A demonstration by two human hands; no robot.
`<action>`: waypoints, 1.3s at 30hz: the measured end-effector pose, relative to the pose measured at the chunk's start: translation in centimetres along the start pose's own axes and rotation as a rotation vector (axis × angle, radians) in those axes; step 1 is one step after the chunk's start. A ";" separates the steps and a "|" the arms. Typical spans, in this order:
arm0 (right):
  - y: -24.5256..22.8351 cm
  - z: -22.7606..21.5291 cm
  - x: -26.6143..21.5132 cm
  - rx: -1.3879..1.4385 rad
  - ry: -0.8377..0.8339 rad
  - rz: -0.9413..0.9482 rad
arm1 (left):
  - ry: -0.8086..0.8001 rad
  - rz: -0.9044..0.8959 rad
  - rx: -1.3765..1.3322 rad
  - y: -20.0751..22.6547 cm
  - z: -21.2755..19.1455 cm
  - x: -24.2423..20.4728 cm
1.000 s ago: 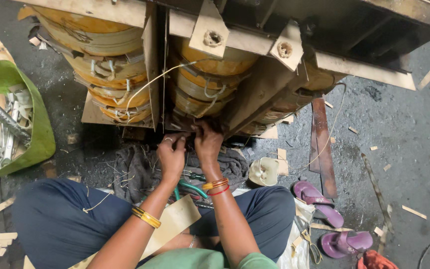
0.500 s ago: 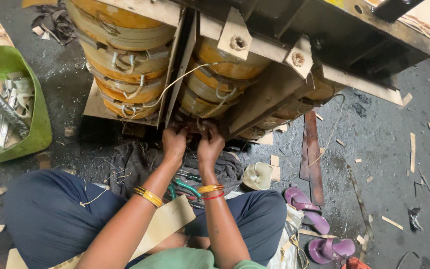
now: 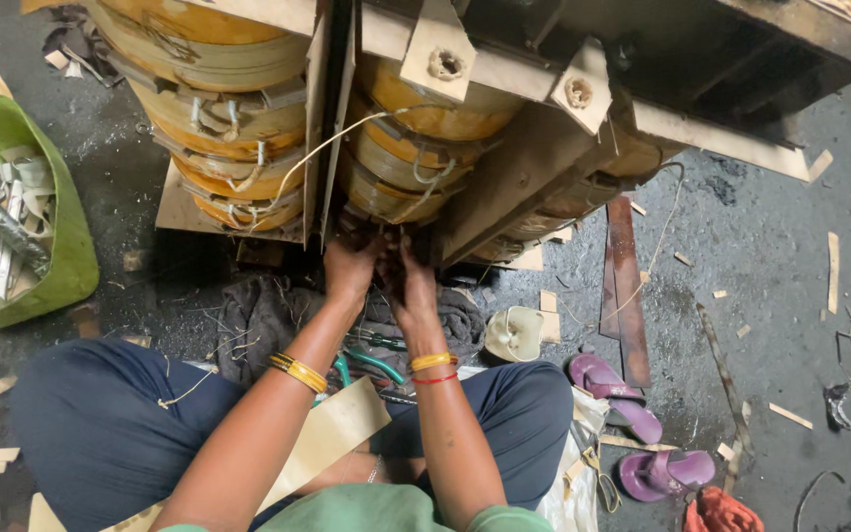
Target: The person sits on the floor and repeatedly inserts thin wooden strips into the gaps between stacked yellow coils of a transformer. They handle the strips by hand, adjusting and tucking them into the assembly.
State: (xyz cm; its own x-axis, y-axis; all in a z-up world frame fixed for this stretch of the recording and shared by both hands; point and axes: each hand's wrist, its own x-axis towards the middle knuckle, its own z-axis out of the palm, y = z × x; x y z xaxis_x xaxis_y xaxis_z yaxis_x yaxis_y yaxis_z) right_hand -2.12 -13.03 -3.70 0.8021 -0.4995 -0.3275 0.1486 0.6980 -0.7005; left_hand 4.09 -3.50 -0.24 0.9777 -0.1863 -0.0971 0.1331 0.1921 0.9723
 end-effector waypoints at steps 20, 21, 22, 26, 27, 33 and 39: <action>1.6 -2.5 -11.5 -1.662 -0.099 -0.300 | 0.252 0.386 0.679 -3.4 1.4 1.1; 2.3 -3.3 -12.0 -1.739 -0.061 -0.140 | 0.263 0.431 0.710 -3.0 1.4 1.1; 3.1 -4.3 -12.6 -1.806 -0.018 0.023 | 0.270 0.479 0.741 -2.6 1.3 0.6; 5.4 -8.2 -13.2 -1.672 -0.142 -0.028 | -0.019 0.109 0.330 -0.8 -0.3 -2.8; 5.9 -9.1 -13.0 -1.554 -0.153 0.030 | -0.034 0.114 0.315 -0.5 -1.3 -3.7; 7.7 -12.1 -12.7 -1.434 -0.215 0.245 | -0.231 -0.003 0.768 -1.5 -9.8 -8.5; 4.7 -10.8 -13.7 -1.117 -0.235 -0.018 | -0.696 -0.104 0.927 -3.8 -14.9 -13.2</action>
State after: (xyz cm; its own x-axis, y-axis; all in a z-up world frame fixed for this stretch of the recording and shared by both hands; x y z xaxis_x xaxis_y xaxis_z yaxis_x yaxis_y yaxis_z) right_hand -18.69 -8.44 -9.38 0.9111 -0.3142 -0.2670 -0.3419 -0.2139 -0.9151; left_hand -6.88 12.57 -5.79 0.6300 -0.7043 -0.3273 -0.2440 -0.5796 0.7775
